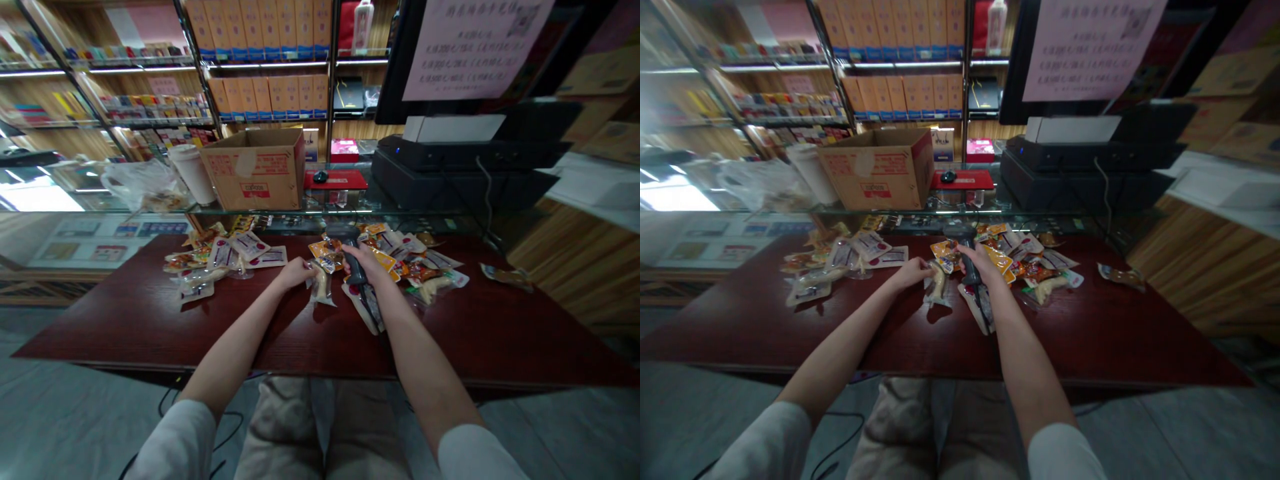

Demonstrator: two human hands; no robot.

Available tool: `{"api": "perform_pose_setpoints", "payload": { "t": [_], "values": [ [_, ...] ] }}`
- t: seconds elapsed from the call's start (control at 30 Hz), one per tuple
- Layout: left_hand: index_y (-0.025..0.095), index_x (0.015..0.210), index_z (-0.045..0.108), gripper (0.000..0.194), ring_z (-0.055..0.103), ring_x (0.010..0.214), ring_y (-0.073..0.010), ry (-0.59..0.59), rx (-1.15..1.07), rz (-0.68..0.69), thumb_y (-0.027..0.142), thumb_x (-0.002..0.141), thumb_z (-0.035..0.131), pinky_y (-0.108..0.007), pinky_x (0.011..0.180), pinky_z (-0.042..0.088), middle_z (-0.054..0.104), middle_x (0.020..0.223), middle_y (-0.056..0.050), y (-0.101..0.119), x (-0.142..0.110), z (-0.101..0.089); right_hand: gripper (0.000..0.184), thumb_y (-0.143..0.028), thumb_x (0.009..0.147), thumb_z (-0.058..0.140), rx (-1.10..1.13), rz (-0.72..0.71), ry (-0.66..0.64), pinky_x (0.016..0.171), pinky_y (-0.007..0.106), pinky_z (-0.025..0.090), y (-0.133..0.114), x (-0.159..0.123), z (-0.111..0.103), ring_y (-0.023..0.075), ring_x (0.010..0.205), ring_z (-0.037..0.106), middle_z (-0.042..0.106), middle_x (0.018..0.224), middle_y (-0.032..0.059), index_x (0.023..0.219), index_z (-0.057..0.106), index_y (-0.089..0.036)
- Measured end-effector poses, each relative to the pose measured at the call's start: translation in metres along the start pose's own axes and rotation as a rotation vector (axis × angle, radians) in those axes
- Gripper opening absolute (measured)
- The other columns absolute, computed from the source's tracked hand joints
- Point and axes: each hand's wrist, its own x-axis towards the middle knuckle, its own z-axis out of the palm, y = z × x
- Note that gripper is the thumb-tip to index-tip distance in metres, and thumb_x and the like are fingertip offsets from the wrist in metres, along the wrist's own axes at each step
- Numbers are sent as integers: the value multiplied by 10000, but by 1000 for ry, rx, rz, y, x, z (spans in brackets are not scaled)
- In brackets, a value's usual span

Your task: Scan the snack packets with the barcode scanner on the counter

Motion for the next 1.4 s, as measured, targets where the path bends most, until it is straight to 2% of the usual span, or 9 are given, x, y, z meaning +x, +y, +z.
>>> {"api": "perform_pose_setpoints", "payload": {
  "t": [0.2,0.37,0.5,0.63,0.87,1.03,1.17,1.27,1.4],
  "values": [
    [230,870,423,265,551,563,-97,170,-757,-63,256,759,663,-197,515,440,510,683,68,2,5,-10,353,-451,703,741,46,-31,13,378,219,390,-3,-3,1,103,375,463,517,452,-52,864,570,-187],
    [295,1056,352,352,684,743,-137,199,-1131,163,383,856,628,-311,680,574,599,913,43,3,2,-34,375,-474,699,745,42,-15,-12,374,221,385,-3,-3,3,104,368,474,532,459,-52,869,565,-192],
    [303,1069,328,442,702,832,-147,256,-1155,204,470,844,670,-314,736,579,599,944,42,-1,7,-30,420,-497,671,750,39,-18,-17,358,217,375,-1,-2,7,100,354,459,532,451,-56,883,569,-183],
    [266,1007,352,533,694,906,-136,317,-1187,224,390,736,794,-285,819,547,594,954,42,-8,18,-20,402,-480,685,743,8,19,-41,355,205,375,-1,-4,11,95,350,452,520,444,-70,895,558,-192],
    [259,1051,443,471,683,998,-165,232,-1155,274,337,730,778,-348,951,506,659,956,16,-13,17,-24,385,-456,699,745,39,11,-100,351,202,381,-2,-5,15,80,349,428,521,466,-78,891,529,-202],
    [247,1108,453,574,708,863,-189,203,-1157,245,430,692,804,-354,789,561,666,926,4,-14,13,-23,378,-446,713,740,76,-12,-108,354,206,379,-2,-5,15,81,352,427,515,479,-83,909,519,-210],
    [249,1153,460,481,652,670,-127,209,-1173,59,366,773,730,-263,599,527,664,892,10,-11,12,-20,358,-445,717,735,96,-12,-135,350,209,377,-1,-4,16,82,367,435,550,522,-60,886,525,-208],
    [231,1081,519,338,524,528,-82,80,-1268,-67,488,876,598,-200,455,403,661,858,-13,-7,11,-25,372,-424,689,748,130,-21,-123,346,213,394,0,-3,19,70,388,446,652,683,-21,901,529,-210],
    [193,979,611,619,394,476,-83,-127,-1341,-50,757,877,378,-197,392,281,635,782,-56,-4,6,-35,351,-418,703,743,119,-12,-149,347,214,405,2,-3,22,77,388,443,641,647,-26,905,542,-214]
  ]
}}
